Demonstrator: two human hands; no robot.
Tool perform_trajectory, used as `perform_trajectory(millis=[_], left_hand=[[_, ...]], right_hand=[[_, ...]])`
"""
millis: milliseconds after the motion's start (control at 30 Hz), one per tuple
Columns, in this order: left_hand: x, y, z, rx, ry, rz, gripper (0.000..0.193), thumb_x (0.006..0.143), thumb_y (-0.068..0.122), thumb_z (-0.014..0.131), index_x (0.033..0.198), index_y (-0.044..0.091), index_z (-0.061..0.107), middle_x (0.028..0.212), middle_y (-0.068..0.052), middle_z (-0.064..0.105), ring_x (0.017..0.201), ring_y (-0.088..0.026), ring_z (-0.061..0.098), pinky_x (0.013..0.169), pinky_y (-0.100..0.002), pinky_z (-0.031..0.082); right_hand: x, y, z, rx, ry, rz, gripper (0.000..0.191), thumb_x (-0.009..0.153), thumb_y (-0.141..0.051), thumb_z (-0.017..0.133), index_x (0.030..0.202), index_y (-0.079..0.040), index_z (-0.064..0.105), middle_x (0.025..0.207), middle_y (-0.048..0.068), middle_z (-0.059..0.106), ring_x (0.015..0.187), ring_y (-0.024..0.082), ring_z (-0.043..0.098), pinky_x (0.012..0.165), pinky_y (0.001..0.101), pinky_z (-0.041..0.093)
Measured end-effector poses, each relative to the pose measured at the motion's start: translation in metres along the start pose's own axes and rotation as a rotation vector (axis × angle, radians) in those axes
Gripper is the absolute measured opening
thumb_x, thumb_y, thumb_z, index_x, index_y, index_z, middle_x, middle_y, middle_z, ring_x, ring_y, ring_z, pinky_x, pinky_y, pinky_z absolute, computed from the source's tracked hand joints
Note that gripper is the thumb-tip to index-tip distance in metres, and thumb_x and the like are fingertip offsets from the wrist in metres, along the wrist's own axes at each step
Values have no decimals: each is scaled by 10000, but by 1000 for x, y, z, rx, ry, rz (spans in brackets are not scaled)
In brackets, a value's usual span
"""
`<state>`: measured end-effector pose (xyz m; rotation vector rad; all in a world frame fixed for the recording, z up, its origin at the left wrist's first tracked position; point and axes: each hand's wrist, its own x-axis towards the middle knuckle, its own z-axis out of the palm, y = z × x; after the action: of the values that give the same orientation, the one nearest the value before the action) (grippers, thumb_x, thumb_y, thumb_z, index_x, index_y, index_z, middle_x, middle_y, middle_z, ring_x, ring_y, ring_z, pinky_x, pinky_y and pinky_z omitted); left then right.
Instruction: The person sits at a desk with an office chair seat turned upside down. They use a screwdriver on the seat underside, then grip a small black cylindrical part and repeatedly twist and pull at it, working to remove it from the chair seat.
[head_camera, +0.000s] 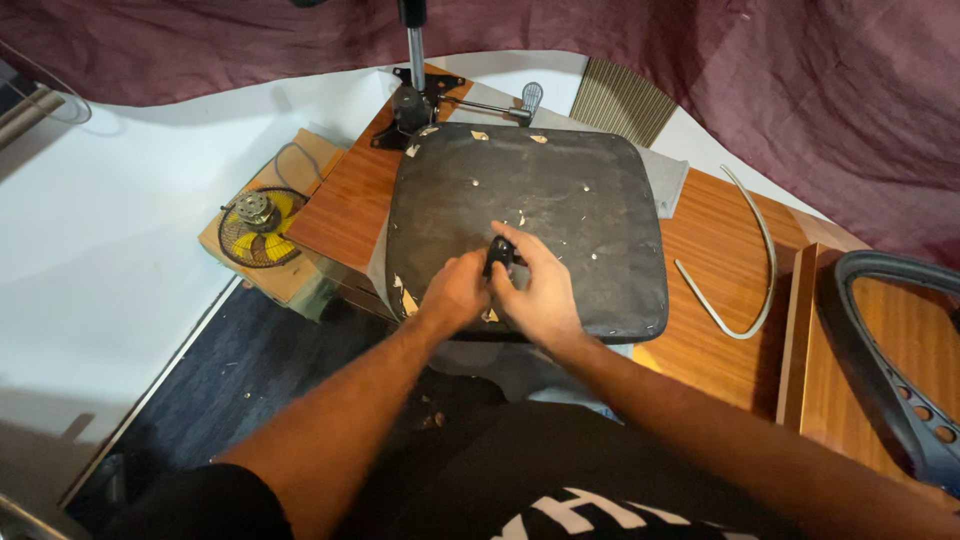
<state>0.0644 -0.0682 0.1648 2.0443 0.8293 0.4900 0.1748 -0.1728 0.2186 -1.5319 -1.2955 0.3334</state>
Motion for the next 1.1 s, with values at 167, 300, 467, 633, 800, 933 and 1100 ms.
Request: perform_trajectory(millis=[167,300,467,633,800,933,1100], left_hand=[[-3,6,1,94,0,-78,326,887,281,676,1153,96,641,961,-220,743,983,-437,703,804,-524,544],[-1,6,1,8,31,44,384,882,244,661,1217,81,567,971,-228,729,986,-458,674,780,-537,524],[1,8,-2,11,48,58,378,863,232,652,1204,88,572,955,-231,734,980,-451,690,775,-526,535],[2,16,-1,99,17,-160,368,866,291,724,1104,65,558,953,-242,728,969,-448,693,793,-524,525],[0,10,0,-5,13,-15,352,865,267,674,1159,90,596,983,-222,744,969,-428,710,780,-512,542],[5,10,1,68,61,-75,303,876,289,693,1093,85,638,1017,-197,761,1014,-413,708,809,-501,548],[2,20,-3,105,23,-213,385,865,322,740,1092,48,592,983,-212,733,998,-425,690,802,-521,519]], right_hand=[[-2,5,7,-97,96,136,398,883,-99,786,1277,-139,743,1172,134,673,1068,250,675,865,331,574],[1,12,5,40,114,183,458,876,-94,741,1326,-149,679,1206,85,703,1079,202,714,930,302,571],[1,15,3,135,84,173,511,873,-64,705,1373,-142,632,1224,88,698,1117,215,698,941,298,554],[6,14,0,-59,62,186,453,874,-89,794,1315,-160,726,1144,133,658,1009,251,678,855,318,583],[8,17,-1,131,61,254,468,877,-80,718,1337,-154,669,1157,80,720,1054,189,725,912,297,580],[8,21,-2,142,46,45,488,883,-53,706,1363,-110,638,1338,91,636,1171,190,657,942,313,560],[15,24,-3,-46,-15,192,466,878,-109,795,1336,-170,730,1192,115,653,1035,207,676,891,307,592]])
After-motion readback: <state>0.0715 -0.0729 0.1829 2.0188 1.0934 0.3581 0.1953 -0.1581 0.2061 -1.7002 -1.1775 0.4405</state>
